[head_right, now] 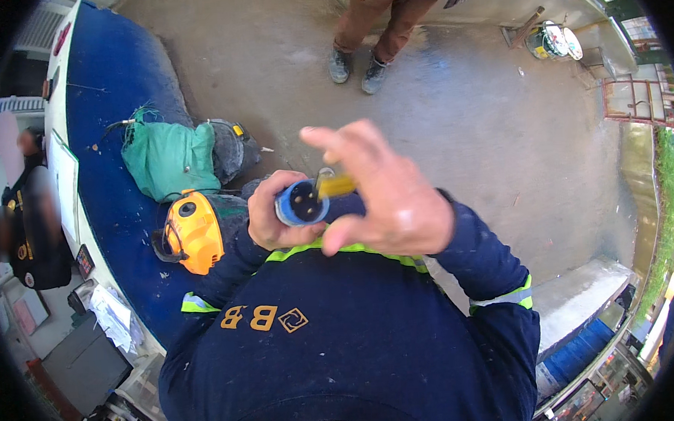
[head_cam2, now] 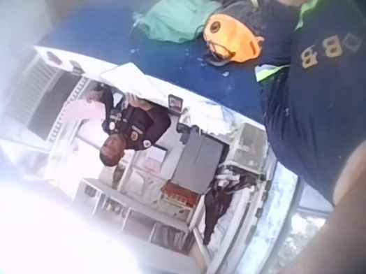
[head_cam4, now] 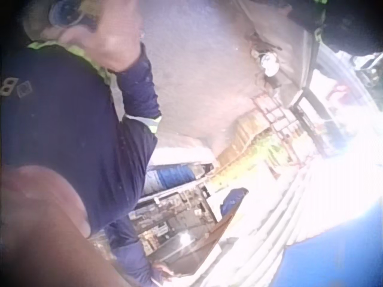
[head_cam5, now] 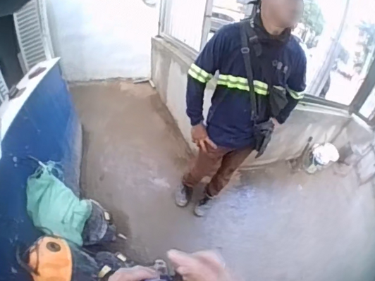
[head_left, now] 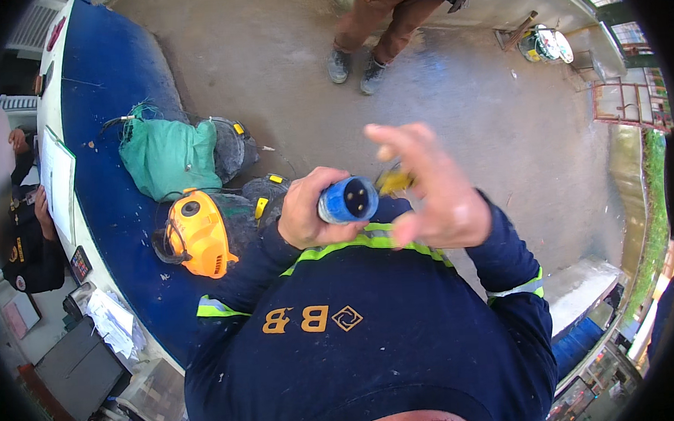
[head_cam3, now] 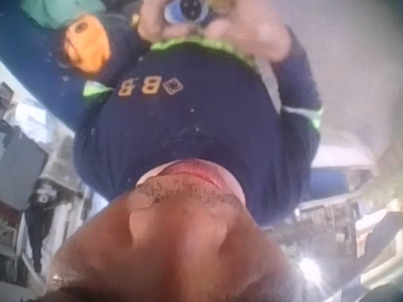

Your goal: The person uses a yellow screwdriver to tighten screws inside a blue electrical connector, then attaches a white cylindrical component and secures it. The person then places the connector into a green mesh bag containing cables and other items.

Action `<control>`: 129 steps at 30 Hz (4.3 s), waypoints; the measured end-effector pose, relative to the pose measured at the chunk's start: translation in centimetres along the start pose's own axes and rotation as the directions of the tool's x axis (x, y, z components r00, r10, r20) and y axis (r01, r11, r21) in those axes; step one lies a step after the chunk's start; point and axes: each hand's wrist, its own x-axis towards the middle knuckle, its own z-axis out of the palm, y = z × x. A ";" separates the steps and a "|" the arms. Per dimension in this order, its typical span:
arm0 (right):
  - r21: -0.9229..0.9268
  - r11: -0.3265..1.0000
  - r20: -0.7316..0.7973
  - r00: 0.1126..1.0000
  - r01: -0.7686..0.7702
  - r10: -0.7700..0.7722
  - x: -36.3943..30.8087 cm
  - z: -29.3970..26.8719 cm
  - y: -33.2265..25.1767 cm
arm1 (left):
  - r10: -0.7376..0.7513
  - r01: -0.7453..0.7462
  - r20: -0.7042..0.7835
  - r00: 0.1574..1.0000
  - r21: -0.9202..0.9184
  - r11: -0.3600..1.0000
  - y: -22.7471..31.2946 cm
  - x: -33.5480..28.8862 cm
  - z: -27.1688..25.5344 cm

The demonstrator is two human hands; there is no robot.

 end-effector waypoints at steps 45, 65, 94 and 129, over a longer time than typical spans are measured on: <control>-0.150 0.904 -0.316 0.847 0.401 -0.428 2.7 -1.1 -4.2 | 0.022 -0.058 -0.135 0.991 -0.267 0.962 -1.5 -2.8 1.8; -0.153 0.955 -0.029 0.965 0.255 -0.262 0.2 -3.8 0.4 | 0.045 -0.029 0.067 0.997 -0.220 0.975 -0.6 -1.3 1.6; 0.363 0.424 -0.260 0.346 -0.830 0.901 -16.6 5.5 36.9 | -0.709 0.668 -0.226 0.668 -0.239 0.705 -16.3 -3.4 9.4; -0.231 0.739 0.117 0.735 -0.633 0.667 -0.5 20.6 86.5 | -0.829 0.630 -0.382 -0.409 -0.775 0.046 -29.3 -15.8 43.8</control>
